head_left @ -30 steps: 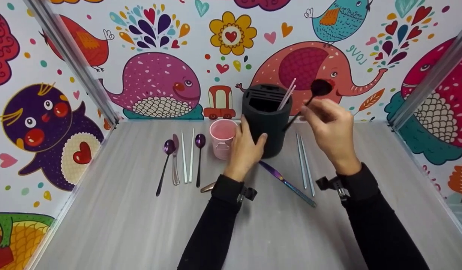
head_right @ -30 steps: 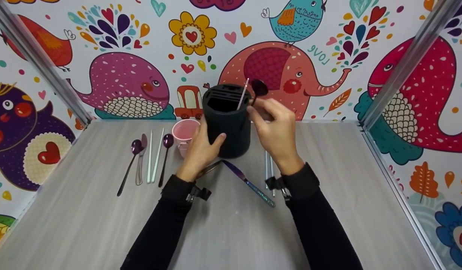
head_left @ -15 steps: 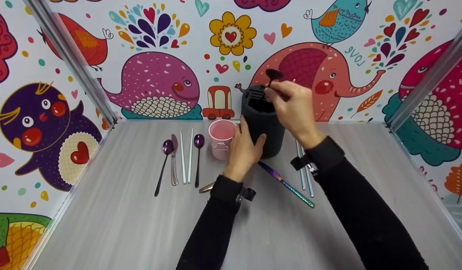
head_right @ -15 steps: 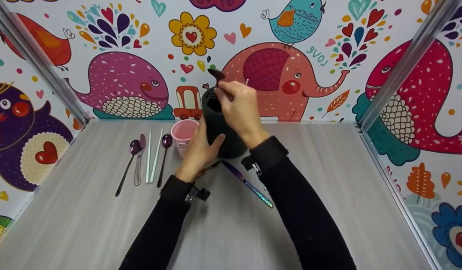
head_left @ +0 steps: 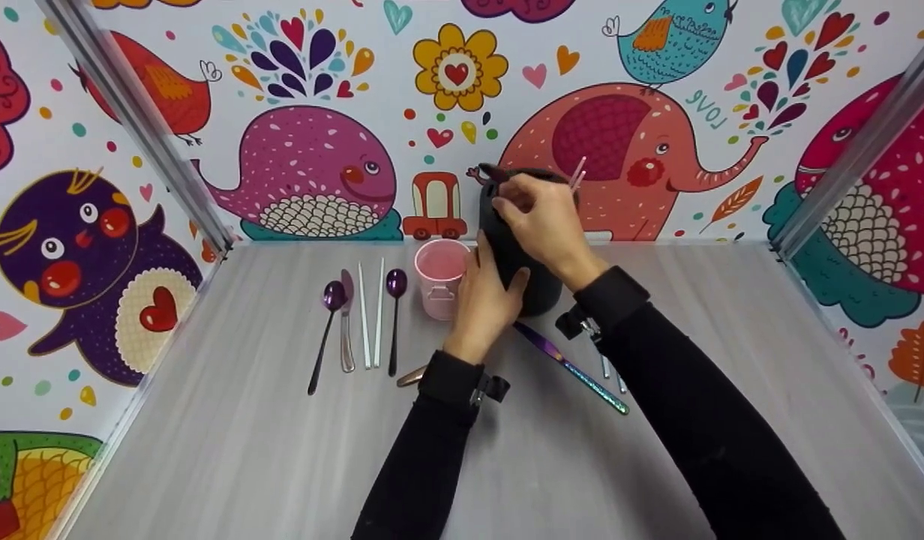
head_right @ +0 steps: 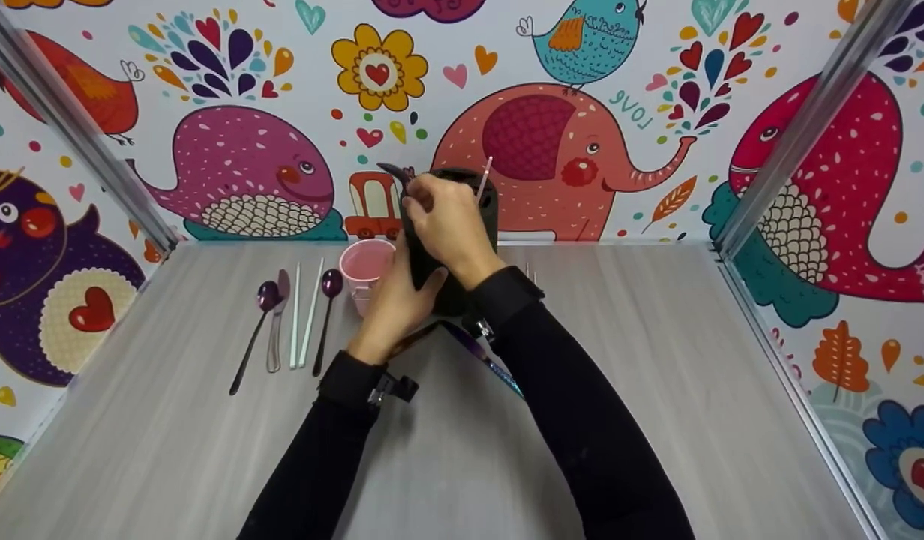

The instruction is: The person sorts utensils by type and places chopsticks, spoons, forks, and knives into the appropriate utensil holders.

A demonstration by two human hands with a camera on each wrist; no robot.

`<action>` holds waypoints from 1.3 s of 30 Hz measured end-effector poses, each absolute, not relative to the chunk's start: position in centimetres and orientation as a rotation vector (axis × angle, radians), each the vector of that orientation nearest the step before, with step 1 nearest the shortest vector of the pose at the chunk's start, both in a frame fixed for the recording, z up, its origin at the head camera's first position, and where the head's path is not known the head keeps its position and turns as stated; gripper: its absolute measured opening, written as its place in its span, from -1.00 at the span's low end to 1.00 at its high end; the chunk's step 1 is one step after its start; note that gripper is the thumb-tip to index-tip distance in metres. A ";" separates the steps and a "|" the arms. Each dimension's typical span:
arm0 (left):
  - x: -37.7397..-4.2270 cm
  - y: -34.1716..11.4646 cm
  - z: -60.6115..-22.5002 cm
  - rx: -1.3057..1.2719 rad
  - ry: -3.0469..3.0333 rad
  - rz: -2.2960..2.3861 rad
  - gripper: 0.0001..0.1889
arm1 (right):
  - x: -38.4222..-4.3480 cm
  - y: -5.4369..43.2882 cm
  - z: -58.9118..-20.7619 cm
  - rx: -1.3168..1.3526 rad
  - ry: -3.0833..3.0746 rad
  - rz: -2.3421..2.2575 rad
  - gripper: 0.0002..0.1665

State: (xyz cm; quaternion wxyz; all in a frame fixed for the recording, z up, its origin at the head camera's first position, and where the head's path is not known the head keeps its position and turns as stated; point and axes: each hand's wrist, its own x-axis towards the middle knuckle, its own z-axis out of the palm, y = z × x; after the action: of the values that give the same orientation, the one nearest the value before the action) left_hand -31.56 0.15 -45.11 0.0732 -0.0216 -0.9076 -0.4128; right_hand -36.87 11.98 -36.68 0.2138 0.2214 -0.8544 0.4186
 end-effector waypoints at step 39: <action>-31.7 0.1 -45.7 -0.100 -2.691 -1.216 -0.02 | -33.6 14.9 -36.5 0.722 -2.330 0.822 -0.66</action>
State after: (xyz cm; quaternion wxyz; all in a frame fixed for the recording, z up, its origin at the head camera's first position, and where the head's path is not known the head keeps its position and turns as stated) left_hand -31.73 0.12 -45.66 0.0934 -0.0338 -0.9067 -0.4099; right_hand -33.56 14.87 -36.49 0.2799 0.2692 -0.8690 0.3066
